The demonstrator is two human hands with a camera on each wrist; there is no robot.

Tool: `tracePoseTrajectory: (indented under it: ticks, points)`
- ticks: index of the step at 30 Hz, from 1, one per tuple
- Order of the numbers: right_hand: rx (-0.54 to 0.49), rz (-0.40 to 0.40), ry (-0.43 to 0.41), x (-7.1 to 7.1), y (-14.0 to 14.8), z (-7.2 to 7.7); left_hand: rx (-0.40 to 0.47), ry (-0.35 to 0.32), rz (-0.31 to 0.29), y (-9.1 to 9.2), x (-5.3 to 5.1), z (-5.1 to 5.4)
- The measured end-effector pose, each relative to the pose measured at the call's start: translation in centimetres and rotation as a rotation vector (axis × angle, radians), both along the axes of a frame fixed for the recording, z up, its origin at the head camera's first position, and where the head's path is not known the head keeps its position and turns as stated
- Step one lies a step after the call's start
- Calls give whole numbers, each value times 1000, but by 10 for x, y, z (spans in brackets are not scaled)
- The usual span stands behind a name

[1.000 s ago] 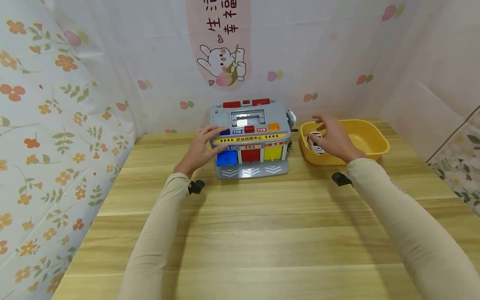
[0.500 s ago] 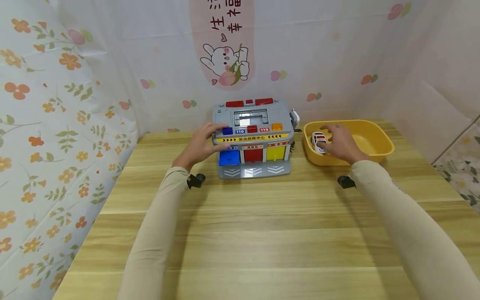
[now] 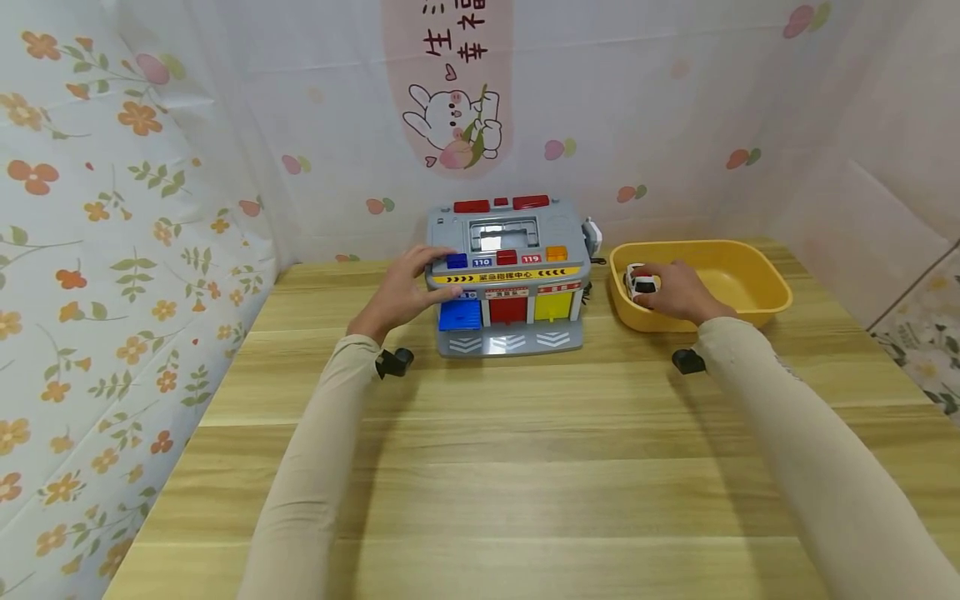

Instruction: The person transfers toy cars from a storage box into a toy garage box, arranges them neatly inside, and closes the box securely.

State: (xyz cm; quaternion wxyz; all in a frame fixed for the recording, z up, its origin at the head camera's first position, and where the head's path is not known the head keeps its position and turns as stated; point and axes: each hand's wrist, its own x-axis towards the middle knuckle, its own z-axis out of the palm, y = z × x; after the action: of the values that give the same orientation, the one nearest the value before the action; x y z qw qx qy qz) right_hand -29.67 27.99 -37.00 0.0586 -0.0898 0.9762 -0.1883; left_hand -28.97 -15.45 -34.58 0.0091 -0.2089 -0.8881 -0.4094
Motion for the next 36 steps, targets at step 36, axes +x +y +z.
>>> tracePoseTrajectory:
  ticks: [36]
  points:
    - [90,7,-52,-17,-7,-5,5,4,5,1,0,-3]
